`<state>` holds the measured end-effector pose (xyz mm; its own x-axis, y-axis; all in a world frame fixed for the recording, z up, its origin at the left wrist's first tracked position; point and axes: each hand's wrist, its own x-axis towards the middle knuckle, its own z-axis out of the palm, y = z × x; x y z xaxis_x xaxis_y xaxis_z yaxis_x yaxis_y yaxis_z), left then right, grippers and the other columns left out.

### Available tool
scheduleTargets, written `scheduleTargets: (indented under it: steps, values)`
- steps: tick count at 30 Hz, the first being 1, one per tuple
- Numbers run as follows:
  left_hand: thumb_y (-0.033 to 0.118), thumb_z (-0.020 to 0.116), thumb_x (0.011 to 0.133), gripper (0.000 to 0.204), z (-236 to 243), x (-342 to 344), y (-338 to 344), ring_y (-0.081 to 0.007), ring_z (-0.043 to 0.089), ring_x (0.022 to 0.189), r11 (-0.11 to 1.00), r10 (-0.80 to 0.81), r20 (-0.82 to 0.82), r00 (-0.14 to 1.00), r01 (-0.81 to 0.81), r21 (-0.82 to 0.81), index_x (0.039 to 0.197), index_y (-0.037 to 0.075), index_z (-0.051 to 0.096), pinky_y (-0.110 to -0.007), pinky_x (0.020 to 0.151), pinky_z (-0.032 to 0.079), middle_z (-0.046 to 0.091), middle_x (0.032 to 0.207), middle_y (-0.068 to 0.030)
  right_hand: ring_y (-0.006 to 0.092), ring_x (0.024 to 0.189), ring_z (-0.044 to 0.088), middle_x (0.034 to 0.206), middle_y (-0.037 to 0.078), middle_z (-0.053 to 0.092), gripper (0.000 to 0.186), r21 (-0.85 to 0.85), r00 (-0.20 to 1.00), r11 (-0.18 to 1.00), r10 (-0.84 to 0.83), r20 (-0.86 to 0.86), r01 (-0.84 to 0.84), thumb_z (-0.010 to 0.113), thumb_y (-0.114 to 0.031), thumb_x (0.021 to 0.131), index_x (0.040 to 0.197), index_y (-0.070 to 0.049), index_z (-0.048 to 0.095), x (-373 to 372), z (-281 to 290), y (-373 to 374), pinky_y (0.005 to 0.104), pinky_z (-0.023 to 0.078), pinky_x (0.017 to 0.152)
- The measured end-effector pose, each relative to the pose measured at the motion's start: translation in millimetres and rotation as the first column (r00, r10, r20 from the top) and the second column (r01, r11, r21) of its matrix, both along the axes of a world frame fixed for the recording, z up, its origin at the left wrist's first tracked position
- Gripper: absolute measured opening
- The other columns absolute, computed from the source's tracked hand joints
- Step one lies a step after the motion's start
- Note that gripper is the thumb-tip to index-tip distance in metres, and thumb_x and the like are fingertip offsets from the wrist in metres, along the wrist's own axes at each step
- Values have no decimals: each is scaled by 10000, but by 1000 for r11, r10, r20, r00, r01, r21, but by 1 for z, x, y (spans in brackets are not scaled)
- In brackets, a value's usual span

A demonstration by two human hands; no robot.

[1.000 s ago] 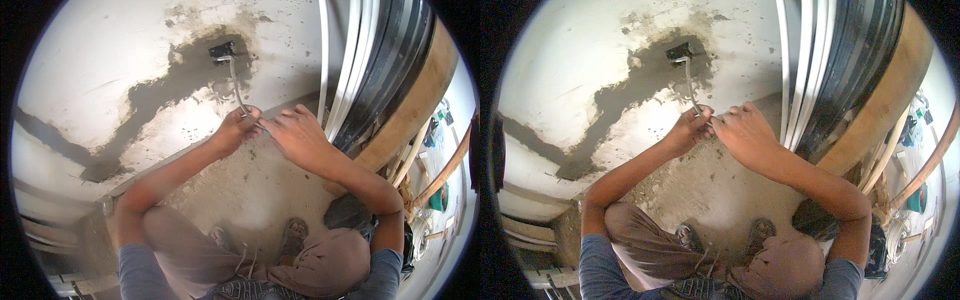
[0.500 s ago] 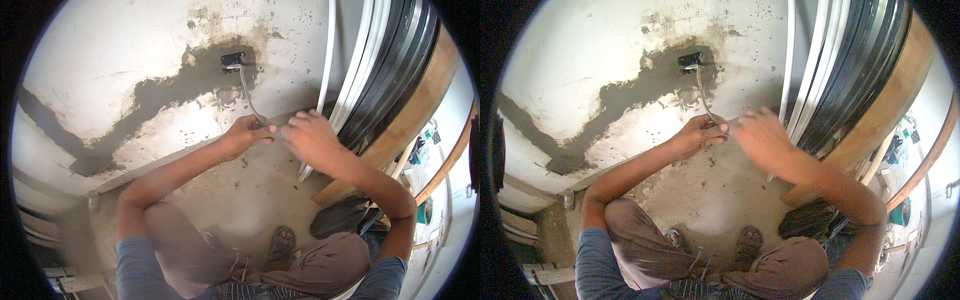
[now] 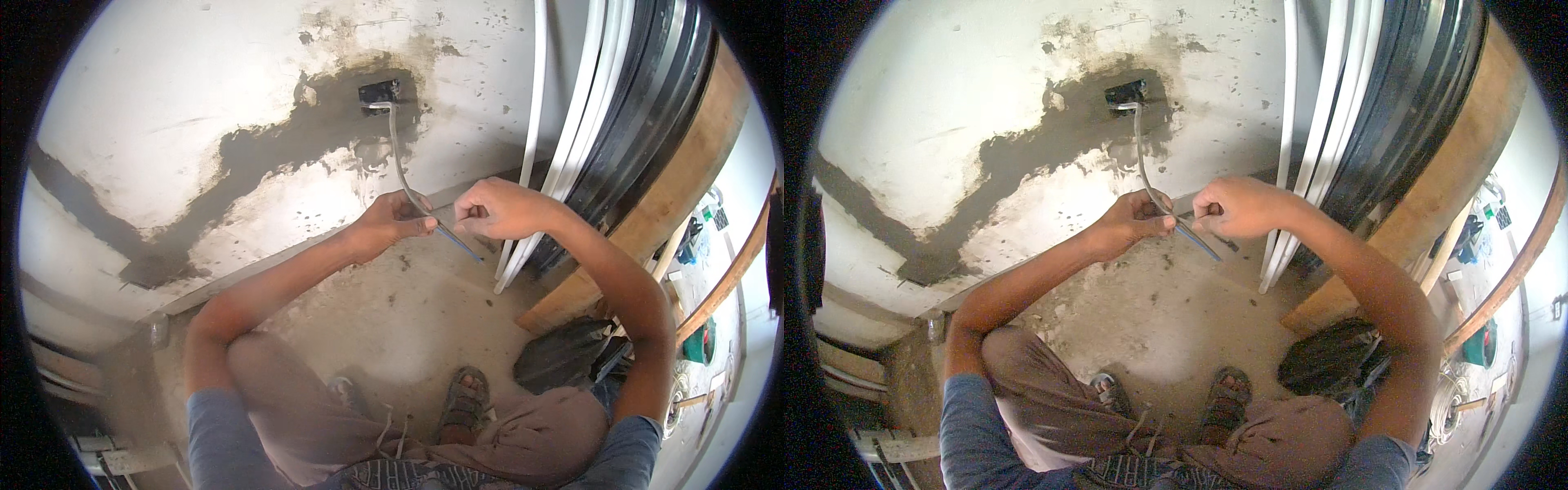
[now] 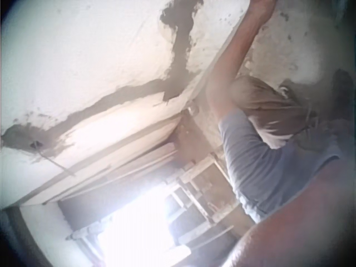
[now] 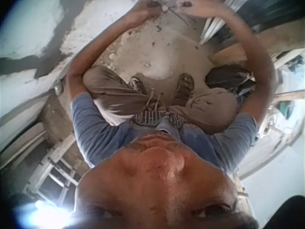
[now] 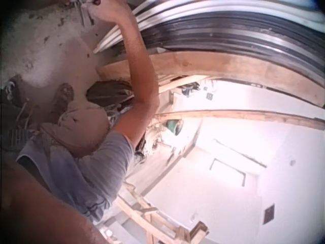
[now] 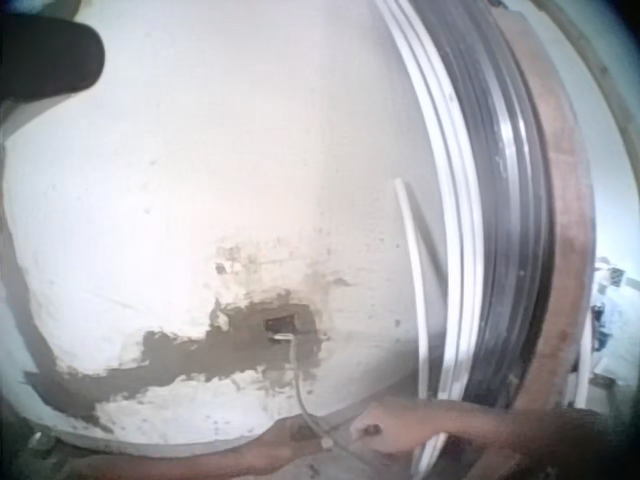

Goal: The person connects wires into a wall-mounted electrical box by stripping wire ends with a tool, bending them, and using a screwdriver to secure them inside the box. They retrieve tools from a black bag on the floor.

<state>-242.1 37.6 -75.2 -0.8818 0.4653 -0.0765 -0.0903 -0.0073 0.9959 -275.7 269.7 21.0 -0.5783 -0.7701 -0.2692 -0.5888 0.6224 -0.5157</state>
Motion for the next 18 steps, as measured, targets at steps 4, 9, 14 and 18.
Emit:
scheduleTargets:
  steps: [4, 9, 14, 18]
  values:
    - [260, 748, 881, 356, -14, -10, 4, -179, 612, 944, 976, 18, -120, 993, -44, -212, 1064, 8, 575, -348, 863, 511, 631, 996, -89, 203, 895, 613, 846, 103, 653, 102, 332, 852, 937, 262, -453, -112, 649, -119, 867, 890, -21, 668, 4, 19, 7, 357, 491, 818]
    - [196, 705, 884, 202, -109, -31, -64, -185, 654, 827, 808, 113, -430, 896, -335, -485, 928, 27, 604, -335, 791, 550, 665, 939, -84, 230, 1047, 555, 1015, 105, 630, 171, 570, 446, 767, 417, -792, 296, 569, -62, 900, 1046, -56, 658, -18, 126, 22, 385, 461, 944]
    - [174, 681, 880, 181, -113, -53, -91, -211, 663, 720, 803, 70, -428, 901, -305, -512, 934, 10, 626, -343, 721, 571, 665, 889, -108, 210, 908, 572, 939, 123, 623, 136, 516, 482, 823, 361, -798, 237, 551, -116, 942, 991, -35, 648, -31, 188, 21, 367, 479, 859]
    - [324, 760, 837, 593, -69, -40, -89, -245, 659, 865, 690, 46, -479, 876, -375, -620, 1277, 12, 513, -377, 743, 565, 609, 1038, -163, 184, 670, 548, 767, 90, 589, 187, 412, 895, 907, 116, -430, 80, 577, -202, 936, 900, -25, 627, -6, 176, 1, 347, 482, 668]
